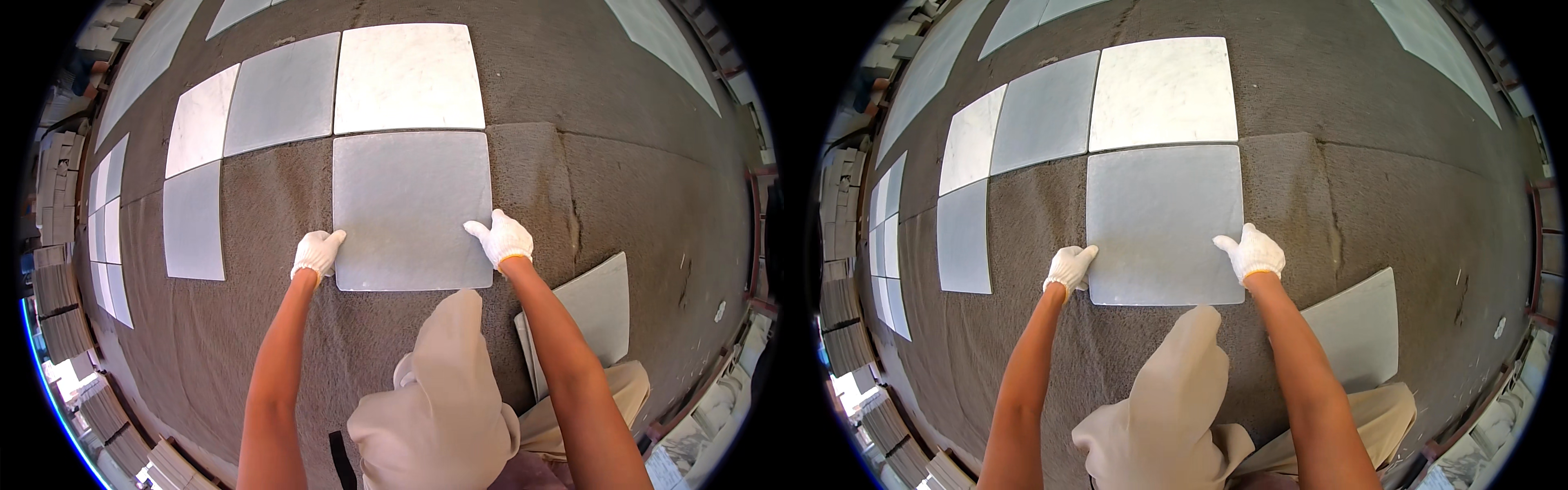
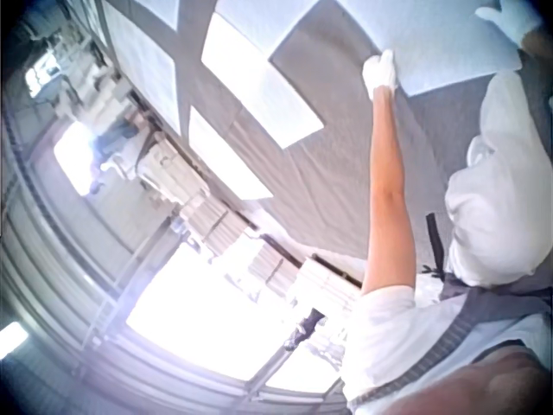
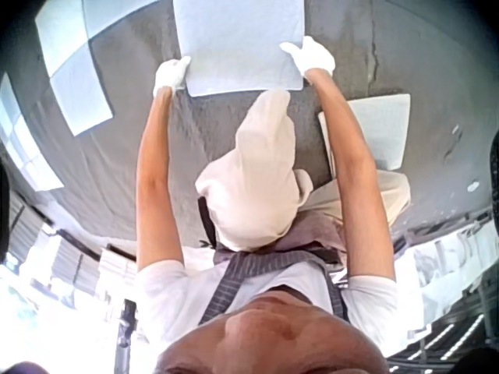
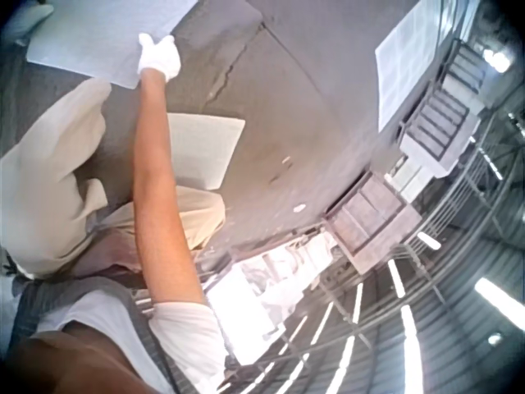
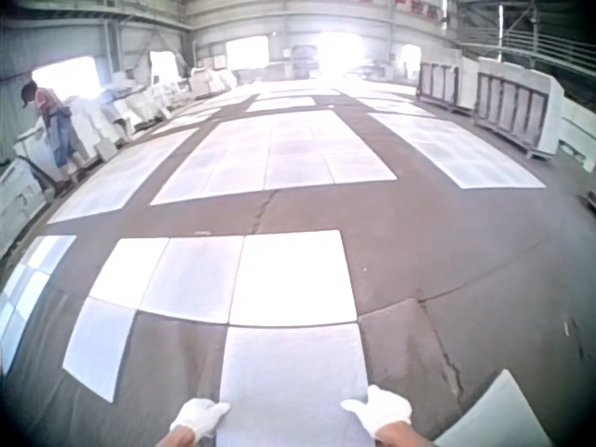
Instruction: The person picks up stacks of square tiles from a pile and carries them to a marked area on the floor. They then sit down and place the tiles one by one onto the floor in a grid pattern.
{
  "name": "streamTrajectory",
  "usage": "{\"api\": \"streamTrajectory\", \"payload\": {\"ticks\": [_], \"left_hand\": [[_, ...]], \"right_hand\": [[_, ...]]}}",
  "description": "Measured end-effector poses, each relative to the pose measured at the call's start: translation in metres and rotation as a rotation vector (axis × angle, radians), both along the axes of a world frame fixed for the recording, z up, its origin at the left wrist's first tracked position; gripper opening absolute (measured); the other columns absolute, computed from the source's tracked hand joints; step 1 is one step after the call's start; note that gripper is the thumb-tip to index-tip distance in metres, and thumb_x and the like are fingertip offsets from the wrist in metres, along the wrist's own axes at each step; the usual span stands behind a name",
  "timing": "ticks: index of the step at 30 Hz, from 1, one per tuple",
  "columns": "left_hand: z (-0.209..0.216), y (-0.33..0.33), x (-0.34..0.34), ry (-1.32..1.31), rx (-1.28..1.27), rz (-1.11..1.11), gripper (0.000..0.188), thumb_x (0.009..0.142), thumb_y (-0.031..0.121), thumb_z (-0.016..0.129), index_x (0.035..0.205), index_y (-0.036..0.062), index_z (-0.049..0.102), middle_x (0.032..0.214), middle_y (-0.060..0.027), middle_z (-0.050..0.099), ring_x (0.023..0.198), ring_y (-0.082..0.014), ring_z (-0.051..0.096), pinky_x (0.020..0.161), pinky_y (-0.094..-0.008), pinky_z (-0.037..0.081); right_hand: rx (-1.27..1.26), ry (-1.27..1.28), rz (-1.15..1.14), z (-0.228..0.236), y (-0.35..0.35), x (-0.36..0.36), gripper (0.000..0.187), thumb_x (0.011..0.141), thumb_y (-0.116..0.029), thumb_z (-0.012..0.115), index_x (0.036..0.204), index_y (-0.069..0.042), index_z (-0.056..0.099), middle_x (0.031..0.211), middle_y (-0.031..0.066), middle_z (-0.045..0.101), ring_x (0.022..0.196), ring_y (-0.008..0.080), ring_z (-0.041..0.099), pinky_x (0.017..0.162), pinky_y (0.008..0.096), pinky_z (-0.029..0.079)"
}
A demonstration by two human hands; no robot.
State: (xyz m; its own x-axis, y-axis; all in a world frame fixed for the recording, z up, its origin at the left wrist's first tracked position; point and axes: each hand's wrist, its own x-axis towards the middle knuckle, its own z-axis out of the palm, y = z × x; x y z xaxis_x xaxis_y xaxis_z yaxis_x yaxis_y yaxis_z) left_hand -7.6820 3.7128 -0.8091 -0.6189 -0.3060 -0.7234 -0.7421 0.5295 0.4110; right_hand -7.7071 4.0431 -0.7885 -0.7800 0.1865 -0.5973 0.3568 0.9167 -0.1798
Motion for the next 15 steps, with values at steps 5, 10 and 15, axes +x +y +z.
{"api": "streamTrajectory", "payload": {"ticks": [5,10,15], "left_hand": [[0.0,-0.004,0.0,-0.023,0.054,0.011,0.047,0.086,0.039,0.058,0.094,-0.0066,0.066,0.081,-0.0163,0.068,0.069,-0.0253,0.069,0.063,-0.0366,0.057],[-0.003,-0.004,0.006,0.015,0.081,0.074,0.043,0.085,0.038,0.059,0.09,-0.005,0.063,0.072,-0.0117,0.063,0.062,-0.0208,0.063,0.058,-0.0347,0.052],[0.033,0.001,0.018,0.021,0.282,0.158,0.046,0.087,0.043,0.06,0.095,-0.0021,0.06,0.075,-0.0085,0.062,0.058,-0.0159,0.059,0.053,-0.0284,0.046]], "right_hand": [[-0.041,0.043,-0.018,-0.002,0.001,0.005,0.064,0.082,-0.059,0.061,0.104,0.001,0.057,0.102,0.0233,0.066,0.098,0.0387,0.063,0.085,0.0457,0.048],[-0.058,0.032,-0.037,0.003,-0.001,0.008,0.068,0.082,-0.057,0.062,0.115,0.002,0.055,0.11,0.0232,0.064,0.104,0.0377,0.062,0.089,0.0446,0.048],[-0.135,0.015,-0.14,-0.003,0.011,0.01,0.076,0.083,-0.059,0.058,0.127,0.003,0.05,0.12,0.0256,0.06,0.113,0.0378,0.058,0.095,0.044,0.045]]}}
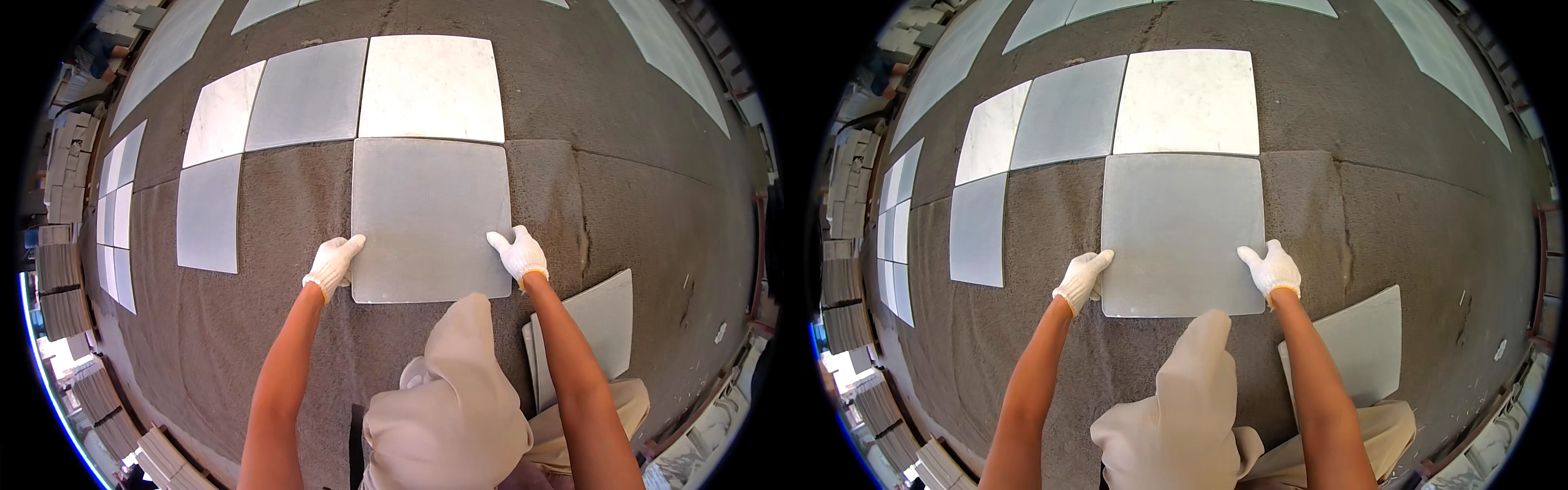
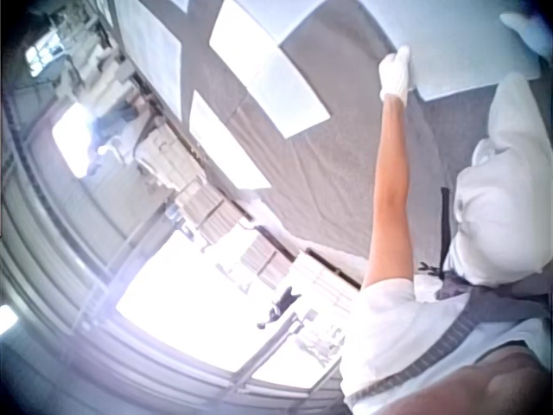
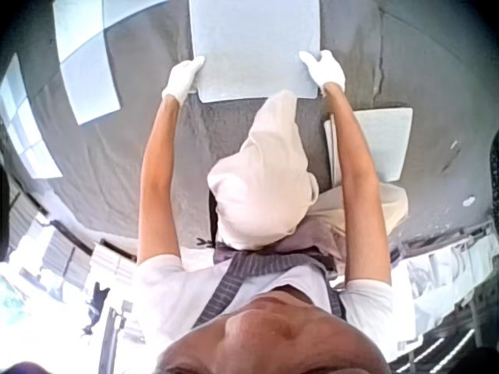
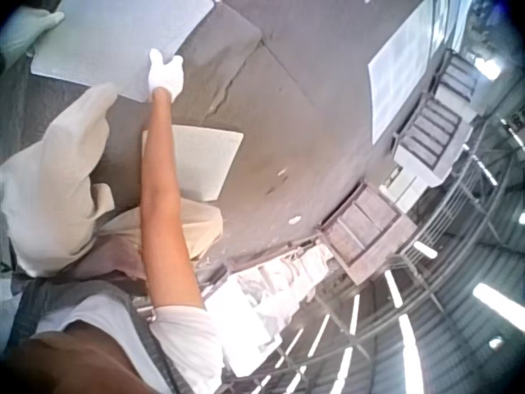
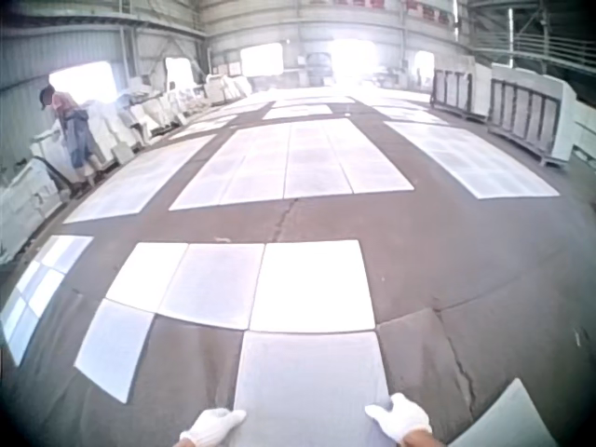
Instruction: The person picks up stacks of square tiles from a pile and carries them to a marked area on the floor. They then sit down and place the tiles one by one onto the floor in a grid pattern.
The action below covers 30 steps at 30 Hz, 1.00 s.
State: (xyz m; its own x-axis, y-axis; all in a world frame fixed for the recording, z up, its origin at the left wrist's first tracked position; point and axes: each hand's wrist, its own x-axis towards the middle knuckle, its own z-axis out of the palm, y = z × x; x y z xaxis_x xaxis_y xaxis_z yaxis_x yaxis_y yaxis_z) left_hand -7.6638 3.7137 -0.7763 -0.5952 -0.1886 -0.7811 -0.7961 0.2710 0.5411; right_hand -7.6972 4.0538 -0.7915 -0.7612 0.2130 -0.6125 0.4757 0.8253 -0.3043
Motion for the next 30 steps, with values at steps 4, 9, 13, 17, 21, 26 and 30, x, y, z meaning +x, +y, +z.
{"api": "streamTrajectory", "payload": {"ticks": [4,9,13,17,21,26,30], "left_hand": [[0.051,0.015,-0.001,0.1,0.222,0.103,0.042,0.087,0.042,0.062,0.093,-0.0005,0.06,0.074,-0.0055,0.059,0.056,-0.0111,0.053,0.049,-0.026,0.042],[0.107,0.035,-0.014,0.158,0.207,-0.062,0.044,0.087,0.038,0.063,0.101,-0.0042,0.061,0.083,-0.008,0.063,0.06,-0.0106,0.058,0.049,-0.0257,0.045],[0.117,0.054,-0.013,0.334,0.031,-0.137,0.039,0.085,0.03,0.066,0.103,-0.0042,0.061,0.089,-0.0093,0.064,0.073,-0.0129,0.06,0.066,-0.0287,0.05],[0.132,0.075,-0.016,0.404,0.238,0.044,0.04,0.085,0.028,0.067,0.106,-0.0054,0.06,0.092,-0.0103,0.065,0.081,-0.0158,0.062,0.074,-0.0313,0.05],[0.135,0.084,-0.027,0.337,0.381,0.013,0.048,0.085,0.029,0.066,0.113,-0.0085,0.058,0.101,-0.0142,0.065,0.088,-0.0179,0.063,0.075,-0.0303,0.051],[0.155,0.135,-0.018,0.371,0.651,-0.116,0.051,0.086,0.029,0.065,0.12,-0.0073,0.054,0.11,-0.0172,0.063,0.092,-0.0211,0.065,0.078,-0.0316,0.054],[0.155,0.233,-0.033,0.265,0.808,-0.073,0.046,0.091,0.033,0.06,0.117,-0.0033,0.056,0.098,-0.0146,0.068,0.088,-0.0216,0.068,0.074,-0.0331,0.057]], "right_hand": [[-0.011,-0.016,-0.028,-0.009,0.006,0.001,0.079,0.087,-0.062,0.049,0.131,0.003,0.047,0.124,0.0274,0.058,0.119,0.0389,0.054,0.1,0.0439,0.042],[-0.131,-0.019,-0.057,-0.017,0.012,0.002,0.079,0.089,-0.062,0.044,0.131,0.005,0.048,0.127,0.0288,0.055,0.122,0.0396,0.051,0.103,0.0426,0.039],[-0.194,0.002,-0.124,-0.004,0.018,0.003,0.077,0.088,-0.06,0.049,0.129,0.005,0.051,0.124,0.0259,0.058,0.117,0.0357,0.056,0.1,0.04,0.041],[-0.822,-0.188,-0.416,0.04,0.056,0.0,0.068,0.088,-0.05,0.059,0.126,0.006,0.054,0.117,0.0167,0.064,0.103,0.0228,0.063,0.091,0.0342,0.048],[-1.208,-0.231,-0.501,0.093,0.117,0.03,0.053,0.09,-0.034,0.064,0.127,0.002,0.053,0.116,0.0094,0.063,0.099,0.0161,0.063,0.088,0.0306,0.051],[-1.481,-0.031,-0.581,0.17,0.16,0.102,0.062,0.089,-0.025,0.065,0.14,-0.003,0.037,0.135,0.0079,0.05,0.115,0.0162,0.056,0.099,0.034,0.047],[-1.649,0.294,-0.816,0.226,0.219,0.157,0.054,0.09,-0.018,0.061,0.136,0.002,0.039,0.134,0.0146,0.051,0.12,0.0248,0.054,0.105,0.0386,0.043]]}}
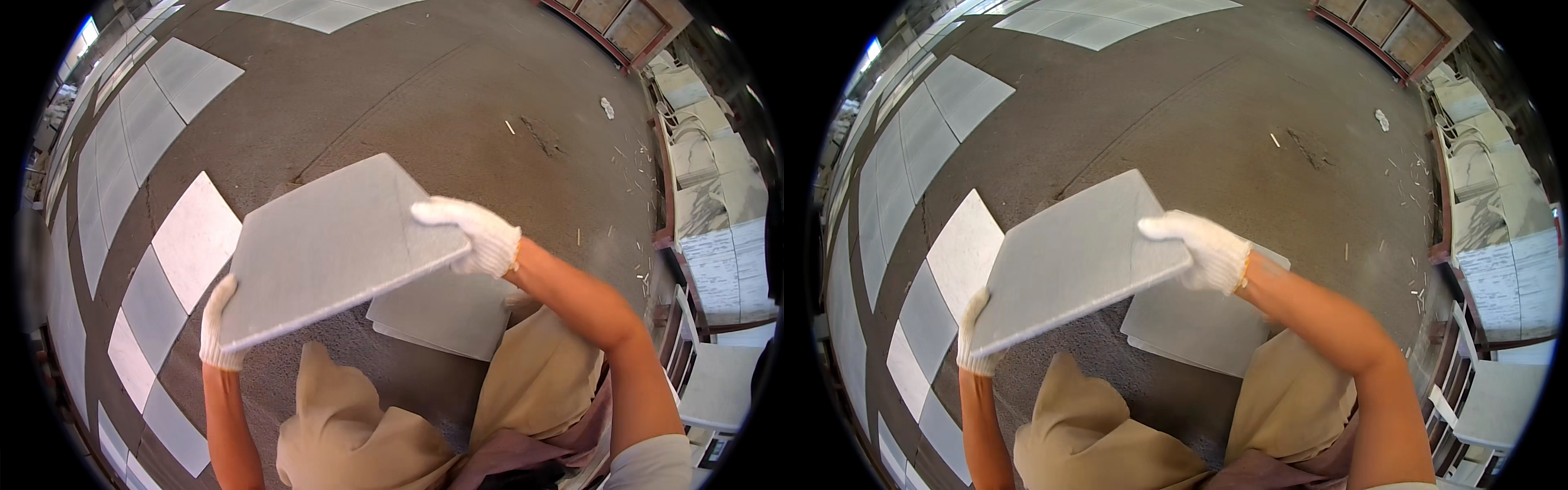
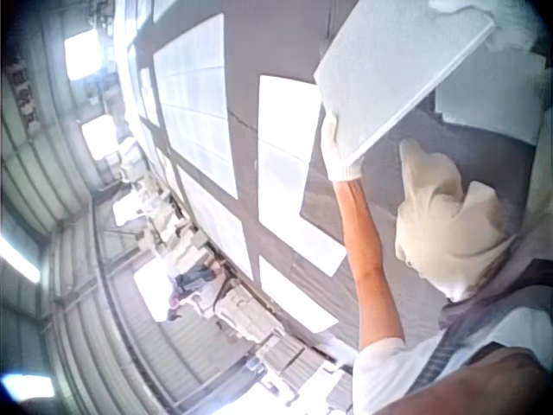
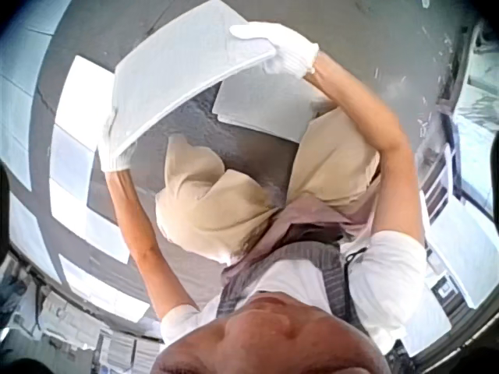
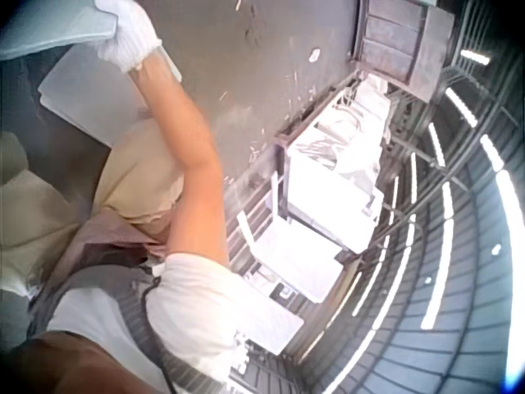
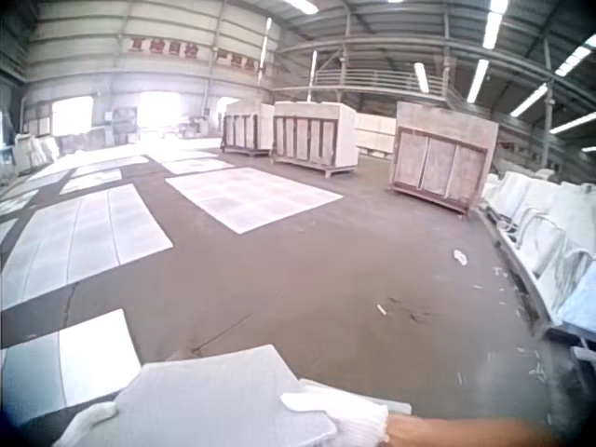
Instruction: The person picks up stacks of square tiles from a pile and carries them to a marked area on the floor. They then sit down and place the tiles one by one onto the floor in a grid pattern.
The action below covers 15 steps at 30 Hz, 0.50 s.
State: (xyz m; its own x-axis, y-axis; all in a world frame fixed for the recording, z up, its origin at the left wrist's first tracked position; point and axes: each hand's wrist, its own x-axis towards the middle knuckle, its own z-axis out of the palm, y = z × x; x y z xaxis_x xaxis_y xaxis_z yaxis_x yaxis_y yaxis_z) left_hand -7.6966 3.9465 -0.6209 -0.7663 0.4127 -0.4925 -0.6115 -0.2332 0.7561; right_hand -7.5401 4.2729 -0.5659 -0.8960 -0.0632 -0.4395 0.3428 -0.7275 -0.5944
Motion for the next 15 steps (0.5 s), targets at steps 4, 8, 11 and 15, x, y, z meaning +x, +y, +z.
{"api": "streamTrajectory", "payload": {"ticks": [4,8,11,15], "left_hand": [[-0.027,0.082,-0.031,-0.019,0.156,-0.385,0.041,0.092,0.036,0.057,0.112,0.0008,0.057,0.086,-0.0114,0.066,0.075,-0.0202,0.064,0.065,-0.0351,0.054],[-0.011,0.141,0.011,0.142,-0.184,-0.54,0.039,0.092,0.034,0.056,0.113,0.0011,0.056,0.081,-0.0119,0.064,0.07,-0.0202,0.06,0.063,-0.0363,0.051],[-0.032,0.159,0.044,0.226,-0.527,-0.711,0.041,0.092,0.037,0.058,0.114,0.0023,0.055,0.088,-0.0107,0.066,0.07,-0.0189,0.062,0.066,-0.0358,0.053],[-0.111,0.125,0.057,0.196,-0.742,-0.742,0.046,0.089,0.031,0.059,0.126,0.0034,0.054,0.095,-0.008,0.063,0.08,-0.0165,0.059,0.071,-0.0331,0.051]], "right_hand": [[0.171,0.007,-0.28,0.032,0.06,0.038,0.049,0.092,-0.019,0.058,0.131,0.007,0.043,0.13,0.0191,0.053,0.116,0.0269,0.056,0.103,0.038,0.045],[0.386,0.008,-0.581,0.018,0.142,0.077,0.05,0.092,-0.015,0.058,0.132,0.007,0.038,0.128,0.0204,0.052,0.118,0.0297,0.055,0.104,0.0411,0.045],[0.344,0.048,-0.919,-0.015,0.213,0.116,0.044,0.091,-0.004,0.053,0.13,0.007,0.036,0.126,0.0215,0.052,0.114,0.0337,0.057,0.097,0.0449,0.052],[0.208,0.033,-1.278,-0.086,0.278,0.154,0.037,0.093,-0.004,0.052,0.127,0.005,0.041,0.128,0.0184,0.052,0.112,0.0356,0.057,0.101,0.0474,0.048]]}}
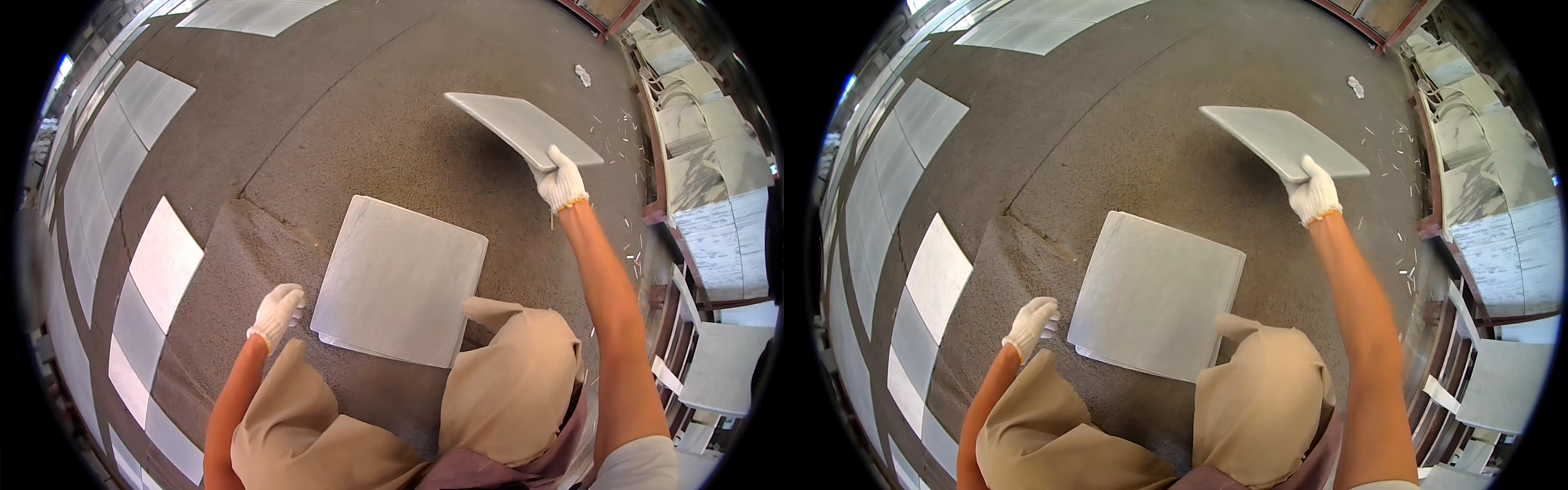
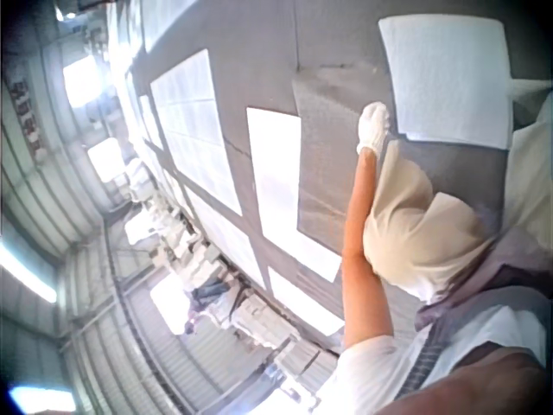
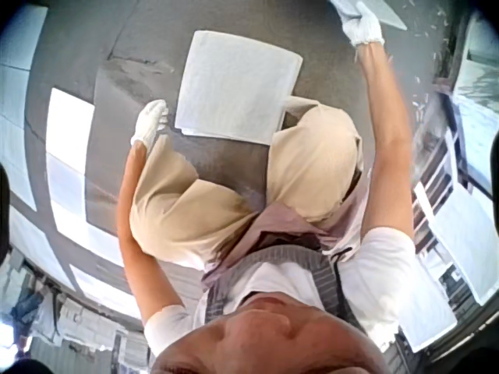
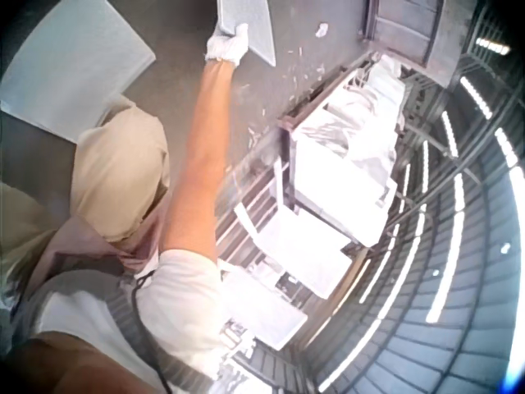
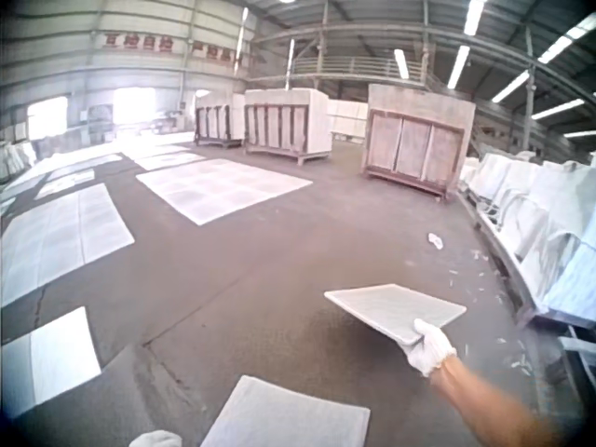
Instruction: The person picks up stacks of square tiles from a pile and carries them to a marked area on the floor. They then sit down and place the tiles one by one onto the floor in a grid pattern.
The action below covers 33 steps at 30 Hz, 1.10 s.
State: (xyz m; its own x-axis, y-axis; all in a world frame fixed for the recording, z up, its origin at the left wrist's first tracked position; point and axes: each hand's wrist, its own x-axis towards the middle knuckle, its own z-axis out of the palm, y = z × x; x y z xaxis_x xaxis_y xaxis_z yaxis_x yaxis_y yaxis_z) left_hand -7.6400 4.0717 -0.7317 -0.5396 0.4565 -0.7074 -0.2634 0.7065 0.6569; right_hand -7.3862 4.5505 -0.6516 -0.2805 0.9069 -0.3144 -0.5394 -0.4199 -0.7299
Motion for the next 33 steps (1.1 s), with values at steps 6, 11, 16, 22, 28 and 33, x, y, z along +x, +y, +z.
{"api": "streamTrajectory", "payload": {"ticks": [6,11,16,22,28,33], "left_hand": [[-0.062,-0.001,0.004,0.245,-0.095,-0.236,0.051,0.087,0.034,0.055,0.124,0.0,0.057,0.107,-0.0128,0.065,0.091,-0.0199,0.061,0.082,-0.0321,0.048],[-0.044,0.035,0.011,0.046,-0.19,-0.201,0.051,0.086,0.041,0.06,0.115,-0.0017,0.061,0.104,-0.0139,0.066,0.094,-0.0215,0.061,0.084,-0.0342,0.047],[-0.07,0.033,0.016,0.183,-0.265,-0.242,0.062,0.084,0.051,0.061,0.114,-0.004,0.06,0.106,-0.0232,0.065,0.104,-0.0331,0.061,0.092,-0.0402,0.045],[-0.051,0.056,0.022,0.277,-0.359,-0.323,0.064,0.087,0.058,0.053,0.105,-0.0028,0.061,0.101,-0.0279,0.064,0.1,-0.04,0.061,0.088,-0.0441,0.045],[-0.055,0.055,0.02,0.303,-0.344,-0.393,0.06,0.09,0.058,0.046,0.099,0.0003,0.061,0.101,-0.0282,0.063,0.101,-0.0432,0.059,0.086,-0.047,0.044],[-0.04,0.055,0.023,0.192,-0.245,-0.264,0.06,0.092,0.055,0.044,0.1,-0.0017,0.062,0.1,-0.0278,0.063,0.101,-0.0414,0.059,0.089,-0.0452,0.044]], "right_hand": [[-0.198,-0.085,-0.079,-0.136,0.019,0.133,0.032,0.096,-0.007,0.052,0.125,0.004,0.045,0.128,0.0178,0.054,0.112,0.0339,0.059,0.097,0.0467,0.052],[-0.247,-0.283,0.038,-0.15,-0.012,0.137,0.039,0.095,-0.014,0.057,0.128,0.001,0.043,0.122,0.0158,0.058,0.108,0.032,0.061,0.092,0.0434,0.054],[-0.175,-1.053,0.413,-0.131,-0.026,0.135,0.026,0.096,-0.024,0.055,0.109,-0.003,0.046,0.097,0.0146,0.062,0.075,0.0232,0.067,0.058,0.0365,0.057],[-0.022,-1.295,0.868,-0.076,-0.067,0.108,0.026,0.094,-0.024,0.055,0.1,0.001,0.051,0.077,0.0126,0.064,0.056,0.0197,0.064,0.046,0.0314,0.053],[-0.26,-1.166,1.445,-0.09,-0.167,0.091,0.031,0.094,-0.033,0.056,0.094,-0.002,0.054,0.069,0.0034,0.058,0.054,0.012,0.053,0.045,0.028,0.043],[-0.46,-1.117,1.661,-0.084,-0.181,0.077,0.043,0.092,-0.043,0.054,0.105,-0.002,0.055,0.079,0.0045,0.06,0.066,0.0133,0.056,0.052,0.0265,0.04]]}}
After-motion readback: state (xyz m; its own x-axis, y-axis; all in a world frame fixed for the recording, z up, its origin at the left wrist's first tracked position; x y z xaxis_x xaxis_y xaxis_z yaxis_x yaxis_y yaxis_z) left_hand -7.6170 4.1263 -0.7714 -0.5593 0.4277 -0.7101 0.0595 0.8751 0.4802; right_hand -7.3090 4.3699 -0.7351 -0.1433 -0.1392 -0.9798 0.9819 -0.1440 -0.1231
